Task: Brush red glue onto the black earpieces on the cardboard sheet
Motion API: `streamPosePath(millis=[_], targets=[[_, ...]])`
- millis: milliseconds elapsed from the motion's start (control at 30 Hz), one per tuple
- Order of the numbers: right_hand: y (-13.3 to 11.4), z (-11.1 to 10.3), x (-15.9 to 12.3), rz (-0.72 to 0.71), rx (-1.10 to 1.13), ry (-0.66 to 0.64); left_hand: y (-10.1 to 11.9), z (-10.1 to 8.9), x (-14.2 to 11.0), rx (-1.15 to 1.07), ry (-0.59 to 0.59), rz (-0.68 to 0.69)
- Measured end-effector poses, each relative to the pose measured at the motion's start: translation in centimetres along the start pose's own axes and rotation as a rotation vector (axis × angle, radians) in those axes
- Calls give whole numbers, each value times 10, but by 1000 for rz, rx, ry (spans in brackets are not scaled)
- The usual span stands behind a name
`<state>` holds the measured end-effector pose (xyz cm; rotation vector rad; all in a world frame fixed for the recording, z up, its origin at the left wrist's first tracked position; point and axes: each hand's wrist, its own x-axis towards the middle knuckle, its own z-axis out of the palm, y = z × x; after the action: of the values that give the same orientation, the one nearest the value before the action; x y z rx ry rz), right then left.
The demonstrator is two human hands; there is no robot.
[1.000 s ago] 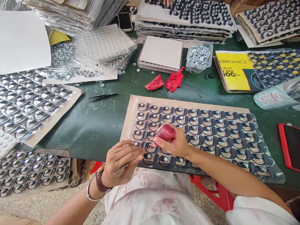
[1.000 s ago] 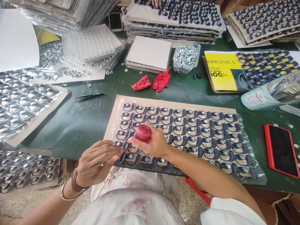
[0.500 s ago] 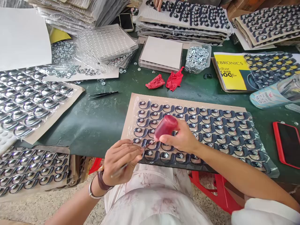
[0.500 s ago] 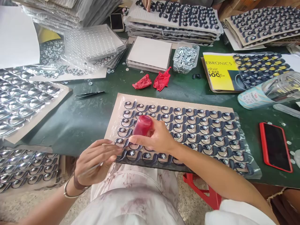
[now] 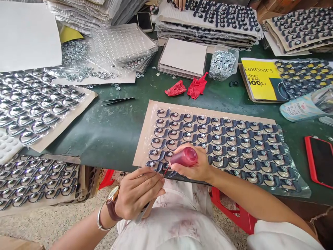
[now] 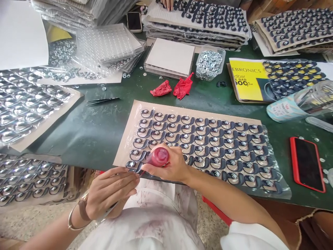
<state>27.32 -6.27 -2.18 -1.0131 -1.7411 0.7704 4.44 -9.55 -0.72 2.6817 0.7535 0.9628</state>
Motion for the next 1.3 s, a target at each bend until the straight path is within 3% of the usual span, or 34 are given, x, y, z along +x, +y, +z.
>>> streamPosePath(millis=[200,467,667,1033,1300], targets=[[2,2,-1,-60,-26,2,0,0,0,-23,1,-12],[5,0,-6,9,-29,-1,-1,-1,4,-59,11,-4],[3,-2,-3,-17,-19,57,0,-2,7,-67,12,-16],[6,-1,-4,48,-59,4,-1,-4,10,-72,10,-14],[1,-8,-2,248,-16,-53,-2,-5,16,-101,11,-37]])
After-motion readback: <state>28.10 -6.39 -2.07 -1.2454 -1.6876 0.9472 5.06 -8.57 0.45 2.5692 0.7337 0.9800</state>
